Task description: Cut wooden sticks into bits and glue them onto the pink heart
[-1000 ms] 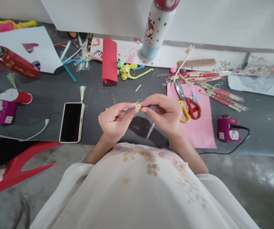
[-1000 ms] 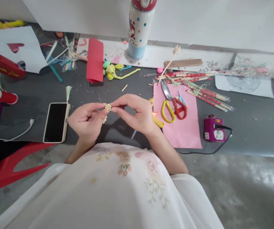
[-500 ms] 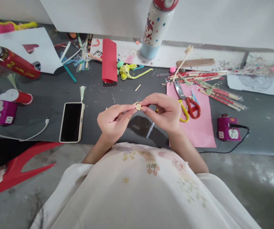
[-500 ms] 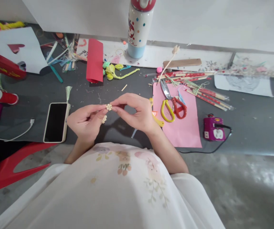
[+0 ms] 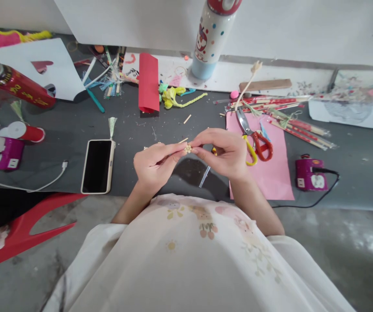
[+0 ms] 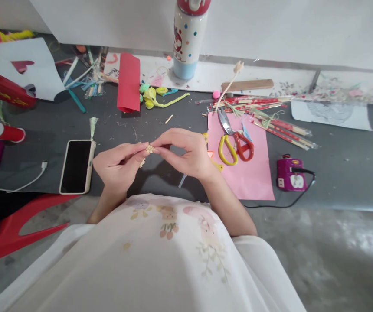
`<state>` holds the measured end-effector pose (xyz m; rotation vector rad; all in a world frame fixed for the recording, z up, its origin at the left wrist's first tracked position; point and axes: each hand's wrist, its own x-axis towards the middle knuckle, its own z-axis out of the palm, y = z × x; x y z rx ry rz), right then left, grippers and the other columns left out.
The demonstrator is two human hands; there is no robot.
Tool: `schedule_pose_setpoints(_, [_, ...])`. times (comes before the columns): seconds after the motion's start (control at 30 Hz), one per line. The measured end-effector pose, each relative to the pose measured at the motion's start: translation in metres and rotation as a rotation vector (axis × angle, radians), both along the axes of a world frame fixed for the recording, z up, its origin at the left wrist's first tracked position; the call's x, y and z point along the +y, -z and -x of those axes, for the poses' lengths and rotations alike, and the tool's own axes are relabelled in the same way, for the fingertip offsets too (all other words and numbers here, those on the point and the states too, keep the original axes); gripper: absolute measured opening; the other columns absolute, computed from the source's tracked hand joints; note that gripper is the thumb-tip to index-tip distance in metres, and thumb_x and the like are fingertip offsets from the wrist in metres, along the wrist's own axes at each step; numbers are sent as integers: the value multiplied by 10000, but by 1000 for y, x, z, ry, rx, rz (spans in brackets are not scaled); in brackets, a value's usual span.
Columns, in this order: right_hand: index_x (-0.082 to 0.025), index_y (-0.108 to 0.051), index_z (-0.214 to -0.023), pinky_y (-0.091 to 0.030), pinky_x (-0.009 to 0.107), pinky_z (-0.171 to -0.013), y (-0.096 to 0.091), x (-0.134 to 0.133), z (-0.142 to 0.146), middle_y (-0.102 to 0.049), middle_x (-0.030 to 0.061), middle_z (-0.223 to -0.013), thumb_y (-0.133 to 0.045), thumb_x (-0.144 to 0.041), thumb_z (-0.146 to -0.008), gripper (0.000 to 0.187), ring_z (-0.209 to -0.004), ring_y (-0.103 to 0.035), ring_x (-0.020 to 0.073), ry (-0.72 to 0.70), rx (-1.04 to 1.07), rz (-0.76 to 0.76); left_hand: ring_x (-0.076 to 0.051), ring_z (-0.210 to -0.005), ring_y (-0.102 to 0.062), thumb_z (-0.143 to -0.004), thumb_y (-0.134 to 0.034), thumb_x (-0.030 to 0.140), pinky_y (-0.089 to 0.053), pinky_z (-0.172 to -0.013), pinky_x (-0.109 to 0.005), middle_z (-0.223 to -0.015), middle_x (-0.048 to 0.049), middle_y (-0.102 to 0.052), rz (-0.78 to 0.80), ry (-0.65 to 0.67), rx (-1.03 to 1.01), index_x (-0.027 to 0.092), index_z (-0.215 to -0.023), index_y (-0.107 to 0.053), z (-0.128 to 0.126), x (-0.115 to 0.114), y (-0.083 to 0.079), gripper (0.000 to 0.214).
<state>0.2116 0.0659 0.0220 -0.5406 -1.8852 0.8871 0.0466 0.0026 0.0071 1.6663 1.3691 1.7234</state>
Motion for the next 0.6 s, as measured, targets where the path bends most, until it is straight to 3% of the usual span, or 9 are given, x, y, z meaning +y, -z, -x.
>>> schedule_pose_setpoints(0.27, [-216, -713, -844, -524, 273, -649, 2, 2, 2, -708, 12, -755, -681, -264, -808, 68, -690, -641, 130, -7, 1, 22, -47, -466, -501, -743, -741, 216, -383, -436, -197, -644, 21, -699, 36, -50, 20, 266, -874, -762, -1, -2, 0, 142])
schedule_pose_setpoints(0.47, [-227, -721, -846, -529, 265, -664, 1, 1, 8, -714, 6, -776, -686, -249, -807, 57, -708, -646, 126, 81, 20, 61, -36, -391, -386, -761, -732, 285, -320, -407, -209, -450, 82, -470, 57, -120, -51, 262, -912, -745, -4, 1, 5, 153])
schedule_pose_setpoints(0.6, [-235, -725, -862, -526, 261, -662, 3, 0, 9, -717, -4, -784, -697, -222, -794, 75, -707, -646, 123, 85, 36, 66, -38, -390, -404, -760, -734, 279, -313, -398, -205, -441, 90, -426, 91, -105, -110, 261, -917, -728, -5, 2, 6, 158])
